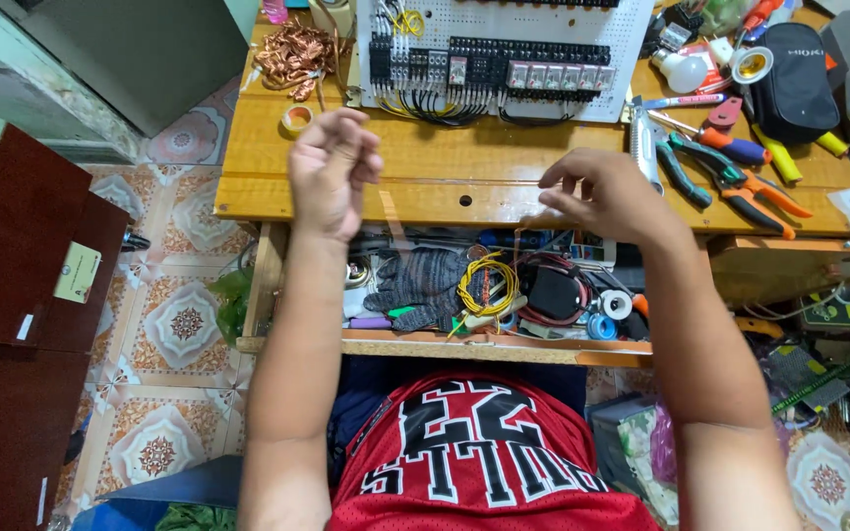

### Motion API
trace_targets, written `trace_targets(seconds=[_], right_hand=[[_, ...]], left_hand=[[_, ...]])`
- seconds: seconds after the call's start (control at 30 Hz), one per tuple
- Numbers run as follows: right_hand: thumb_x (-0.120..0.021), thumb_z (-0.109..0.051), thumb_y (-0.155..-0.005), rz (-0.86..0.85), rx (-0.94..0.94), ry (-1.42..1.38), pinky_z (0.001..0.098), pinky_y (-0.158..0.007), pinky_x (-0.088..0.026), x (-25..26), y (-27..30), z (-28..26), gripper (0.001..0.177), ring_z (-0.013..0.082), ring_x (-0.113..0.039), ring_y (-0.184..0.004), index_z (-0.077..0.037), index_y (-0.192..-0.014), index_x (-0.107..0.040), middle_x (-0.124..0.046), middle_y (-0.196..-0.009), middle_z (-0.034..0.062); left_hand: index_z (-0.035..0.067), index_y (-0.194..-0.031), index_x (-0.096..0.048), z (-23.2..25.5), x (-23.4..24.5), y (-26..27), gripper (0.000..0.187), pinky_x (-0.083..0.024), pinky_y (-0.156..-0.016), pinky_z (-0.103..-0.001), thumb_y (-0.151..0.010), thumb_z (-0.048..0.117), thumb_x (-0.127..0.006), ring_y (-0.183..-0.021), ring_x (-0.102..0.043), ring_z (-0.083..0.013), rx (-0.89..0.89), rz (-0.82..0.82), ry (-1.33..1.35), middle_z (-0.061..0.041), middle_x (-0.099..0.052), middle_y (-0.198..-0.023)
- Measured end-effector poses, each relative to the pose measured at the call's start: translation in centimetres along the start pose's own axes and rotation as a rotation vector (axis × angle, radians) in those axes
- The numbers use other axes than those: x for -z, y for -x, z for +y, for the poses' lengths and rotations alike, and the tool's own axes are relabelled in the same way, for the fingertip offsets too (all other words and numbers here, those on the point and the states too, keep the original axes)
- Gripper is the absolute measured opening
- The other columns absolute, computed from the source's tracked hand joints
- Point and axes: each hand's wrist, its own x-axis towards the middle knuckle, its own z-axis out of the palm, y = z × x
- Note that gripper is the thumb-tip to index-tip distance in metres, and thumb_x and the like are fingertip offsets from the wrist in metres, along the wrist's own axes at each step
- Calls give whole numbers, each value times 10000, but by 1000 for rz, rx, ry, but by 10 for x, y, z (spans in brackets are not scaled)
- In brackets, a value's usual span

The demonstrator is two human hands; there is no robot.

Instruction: Preparing electrical wires by stripping insulation and twisting ends together at a workbench

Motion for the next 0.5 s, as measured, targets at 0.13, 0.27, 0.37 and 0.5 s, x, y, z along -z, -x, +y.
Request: trace_targets(seconds=[0.13,0.27,0.37,0.5], right_hand=[[-774,-78,-919,44,53,38,376,-697,-532,-17,-7,3,155,316,-715,-843,-32,-1067,-770,-753,-1044,174],[-515,-349,-1039,-114,55,-562,422,-809,-577,-48,-9,-11,445,323,-731,-966,-8,-1316,-583,-728,-1111,218],[-502,-249,-1022,-153,-22,-878,372,-686,-597,-74,-7,-30,580,259,-711,-797,66,-1499,-410,-705,-1039,232],[-646,-28,-986,57,-142,-793,211,-346,-440,-94,-6,-29,435,126,-576,-381,22,-1407,-544,-689,-721,132]], left_hand=[[32,-1065,-682,-33,-17,1,213,-618,-480,-226,-959,206,-744,-578,-733,-168,63,-24,12,-139,-751,-788],[35,-1068,-695,-68,-27,2,198,-598,-458,-212,-950,179,-762,-569,-730,-161,106,-46,-51,-151,-756,-793],[29,-1075,-698,-92,-25,4,200,-584,-433,-212,-957,176,-763,-548,-722,-167,113,-55,-107,-169,-755,-797],[12,-1145,-678,-96,-15,4,264,-557,-394,-208,-966,188,-763,-506,-692,-160,78,-75,-255,-178,-735,-752]])
